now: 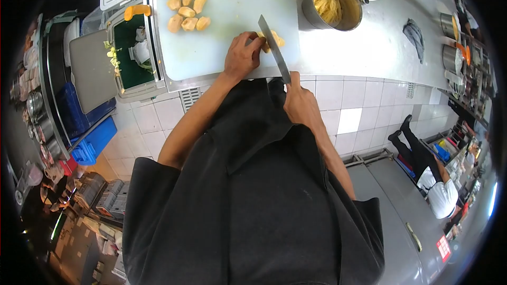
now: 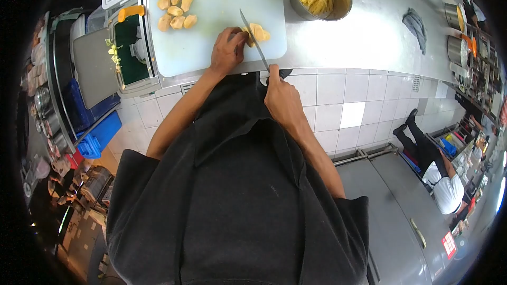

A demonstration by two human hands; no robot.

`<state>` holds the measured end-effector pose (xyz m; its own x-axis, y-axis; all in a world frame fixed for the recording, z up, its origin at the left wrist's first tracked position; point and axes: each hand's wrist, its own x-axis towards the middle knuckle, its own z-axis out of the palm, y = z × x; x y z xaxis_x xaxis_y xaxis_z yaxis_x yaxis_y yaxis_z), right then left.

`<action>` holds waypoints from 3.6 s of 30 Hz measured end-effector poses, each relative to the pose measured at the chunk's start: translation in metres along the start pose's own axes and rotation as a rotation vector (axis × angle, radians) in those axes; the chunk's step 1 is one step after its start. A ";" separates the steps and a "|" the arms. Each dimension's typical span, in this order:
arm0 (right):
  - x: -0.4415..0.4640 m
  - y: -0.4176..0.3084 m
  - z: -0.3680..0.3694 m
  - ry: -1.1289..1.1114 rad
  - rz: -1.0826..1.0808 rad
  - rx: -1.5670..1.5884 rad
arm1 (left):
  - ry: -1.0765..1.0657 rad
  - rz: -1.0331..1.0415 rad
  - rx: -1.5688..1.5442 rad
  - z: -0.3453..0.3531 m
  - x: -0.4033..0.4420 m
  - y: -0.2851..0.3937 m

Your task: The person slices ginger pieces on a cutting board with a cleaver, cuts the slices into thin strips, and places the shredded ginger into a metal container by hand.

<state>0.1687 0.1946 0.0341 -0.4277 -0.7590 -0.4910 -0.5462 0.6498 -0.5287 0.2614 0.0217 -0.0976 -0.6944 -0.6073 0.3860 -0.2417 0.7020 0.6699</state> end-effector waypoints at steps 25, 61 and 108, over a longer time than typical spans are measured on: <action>0.033 0.019 0.033 0.081 -0.113 0.018 | 0.000 0.016 -0.006 0.002 0.000 -0.001; 0.145 0.012 -0.019 0.188 -0.160 0.076 | 0.063 0.063 -0.009 0.009 0.000 -0.005; 0.006 0.032 0.039 0.155 -0.130 0.069 | 0.037 -0.010 -0.023 0.004 0.002 0.001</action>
<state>0.1763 0.2122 -0.0126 -0.4655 -0.8307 -0.3054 -0.5561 0.5430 -0.6292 0.2571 0.0222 -0.0986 -0.6661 -0.6282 0.4021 -0.2329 0.6873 0.6880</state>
